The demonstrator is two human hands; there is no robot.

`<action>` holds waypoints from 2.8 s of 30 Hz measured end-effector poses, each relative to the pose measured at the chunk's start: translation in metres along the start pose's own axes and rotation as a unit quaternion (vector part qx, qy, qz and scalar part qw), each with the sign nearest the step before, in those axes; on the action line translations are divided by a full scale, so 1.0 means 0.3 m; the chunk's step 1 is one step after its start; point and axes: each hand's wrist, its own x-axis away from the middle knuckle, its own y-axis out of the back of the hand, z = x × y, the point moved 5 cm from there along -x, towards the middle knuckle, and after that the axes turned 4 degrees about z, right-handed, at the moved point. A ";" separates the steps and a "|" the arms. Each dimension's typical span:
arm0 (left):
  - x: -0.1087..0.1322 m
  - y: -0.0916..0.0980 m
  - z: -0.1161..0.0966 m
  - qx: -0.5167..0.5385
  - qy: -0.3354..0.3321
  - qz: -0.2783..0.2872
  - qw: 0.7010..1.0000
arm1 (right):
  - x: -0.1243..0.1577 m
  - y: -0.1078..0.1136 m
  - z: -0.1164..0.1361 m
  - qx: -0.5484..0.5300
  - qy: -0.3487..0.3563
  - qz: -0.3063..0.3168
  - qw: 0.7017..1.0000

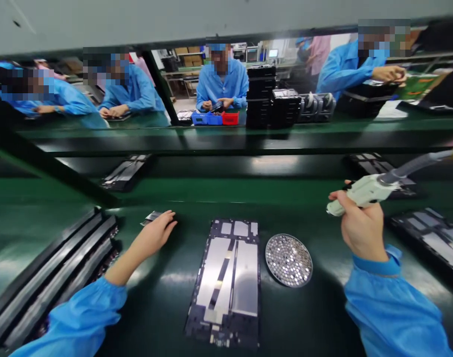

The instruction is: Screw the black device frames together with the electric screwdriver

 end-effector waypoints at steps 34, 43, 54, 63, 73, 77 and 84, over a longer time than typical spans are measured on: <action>-0.243 -0.228 -0.718 0.195 -0.287 0.151 0.926 | 0.018 -0.015 -0.006 0.044 0.001 0.037 0.998; -0.197 -0.237 -0.700 0.045 -0.342 0.185 0.920 | 0.021 -0.024 0.029 0.050 0.037 0.045 0.997; 0.009 -0.181 -0.734 0.008 -0.294 0.104 0.950 | 0.161 -0.139 0.123 0.017 0.021 0.102 0.994; -0.013 -0.074 -0.723 0.217 -0.356 -0.084 0.905 | 0.257 -0.218 0.038 0.013 -0.030 0.172 0.985; -0.008 -0.055 -0.743 0.216 -0.360 -0.091 0.903 | 0.266 -0.214 0.026 0.025 -0.030 0.166 0.985; -0.014 -0.057 -0.742 0.194 -0.336 -0.111 0.915 | 0.267 -0.213 0.024 0.046 -0.024 0.170 0.984; -0.005 -0.063 -0.743 0.133 -0.314 -0.056 0.938 | 0.271 -0.211 0.019 0.032 -0.011 0.185 0.982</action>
